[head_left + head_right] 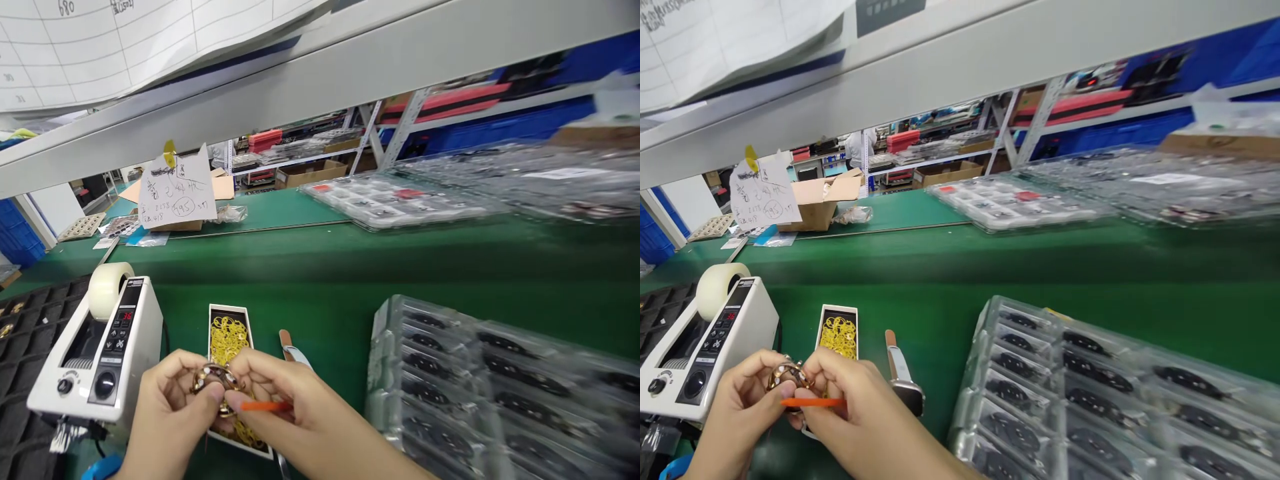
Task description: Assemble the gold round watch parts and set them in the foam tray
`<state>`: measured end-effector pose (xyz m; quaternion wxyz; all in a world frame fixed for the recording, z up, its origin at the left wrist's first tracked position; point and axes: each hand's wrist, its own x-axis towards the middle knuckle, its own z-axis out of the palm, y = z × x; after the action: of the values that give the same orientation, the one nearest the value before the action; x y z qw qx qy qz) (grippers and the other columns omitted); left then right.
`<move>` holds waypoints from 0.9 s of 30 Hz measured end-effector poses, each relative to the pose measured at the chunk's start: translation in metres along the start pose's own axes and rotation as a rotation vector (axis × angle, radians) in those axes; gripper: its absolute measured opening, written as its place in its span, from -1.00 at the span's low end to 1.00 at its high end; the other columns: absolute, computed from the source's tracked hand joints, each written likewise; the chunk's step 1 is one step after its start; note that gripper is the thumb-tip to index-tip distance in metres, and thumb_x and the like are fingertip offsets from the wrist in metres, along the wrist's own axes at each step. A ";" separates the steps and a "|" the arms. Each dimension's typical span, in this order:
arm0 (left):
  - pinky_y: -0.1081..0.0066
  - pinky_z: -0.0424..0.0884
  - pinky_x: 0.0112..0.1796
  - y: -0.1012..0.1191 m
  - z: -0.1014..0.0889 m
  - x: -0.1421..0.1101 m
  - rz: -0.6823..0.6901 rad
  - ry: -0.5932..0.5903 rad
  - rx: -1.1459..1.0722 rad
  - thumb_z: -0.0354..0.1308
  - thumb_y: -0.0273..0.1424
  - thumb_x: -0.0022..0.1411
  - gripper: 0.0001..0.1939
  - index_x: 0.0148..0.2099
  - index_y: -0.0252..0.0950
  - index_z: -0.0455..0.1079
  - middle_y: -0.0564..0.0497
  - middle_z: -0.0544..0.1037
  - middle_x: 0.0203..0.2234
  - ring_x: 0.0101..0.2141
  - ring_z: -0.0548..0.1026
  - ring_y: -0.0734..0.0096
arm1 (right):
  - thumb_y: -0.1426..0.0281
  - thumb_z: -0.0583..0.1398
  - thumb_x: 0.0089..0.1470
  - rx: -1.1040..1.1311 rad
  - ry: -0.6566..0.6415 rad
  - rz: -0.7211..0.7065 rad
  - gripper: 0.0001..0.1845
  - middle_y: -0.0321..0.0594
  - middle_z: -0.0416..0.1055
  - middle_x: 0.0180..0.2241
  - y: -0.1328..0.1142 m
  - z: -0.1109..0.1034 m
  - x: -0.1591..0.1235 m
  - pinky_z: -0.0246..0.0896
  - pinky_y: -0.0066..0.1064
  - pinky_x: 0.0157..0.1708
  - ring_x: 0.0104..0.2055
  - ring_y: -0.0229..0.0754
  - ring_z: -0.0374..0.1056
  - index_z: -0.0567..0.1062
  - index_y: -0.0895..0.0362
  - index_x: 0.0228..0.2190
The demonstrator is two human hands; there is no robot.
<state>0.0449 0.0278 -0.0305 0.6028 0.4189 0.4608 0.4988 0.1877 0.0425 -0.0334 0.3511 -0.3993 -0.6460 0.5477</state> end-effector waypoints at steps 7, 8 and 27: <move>0.59 0.37 -0.53 0.000 0.001 -0.002 0.031 0.022 0.036 0.41 -0.21 -0.13 -0.69 -0.47 -0.35 0.49 0.10 0.44 -0.62 -0.60 0.36 0.59 | 0.32 0.15 -0.11 0.116 0.002 0.048 -0.77 -0.44 0.13 -0.66 -0.001 0.000 -0.001 0.09 -0.49 -0.52 -0.57 -0.35 0.12 0.18 0.08 -0.62; 0.59 0.38 -0.53 -0.001 0.000 -0.001 0.032 0.016 0.043 0.41 -0.21 -0.11 -0.70 -0.47 -0.35 0.49 0.09 0.44 -0.62 -0.59 0.36 0.59 | 0.32 0.15 -0.11 0.119 0.001 0.053 -0.78 -0.44 0.14 -0.66 -0.001 0.000 -0.001 0.09 -0.49 -0.51 -0.57 -0.35 0.12 0.18 0.08 -0.62; 0.58 0.37 -0.52 -0.009 -0.010 0.006 0.085 -0.137 0.189 0.28 -0.20 0.08 -0.69 -0.47 -0.35 0.36 0.11 0.34 -0.58 -0.57 0.38 0.58 | 0.48 0.08 -0.01 -0.086 0.026 -0.042 -0.75 -0.40 0.26 -0.64 0.011 0.000 -0.003 -0.02 -0.51 -0.57 -0.55 -0.33 0.17 0.11 0.08 -0.61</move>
<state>0.0373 0.0323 -0.0420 0.5690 0.5263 0.4451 0.4485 0.1903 0.0410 -0.0445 0.3533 -0.4073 -0.6727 0.5066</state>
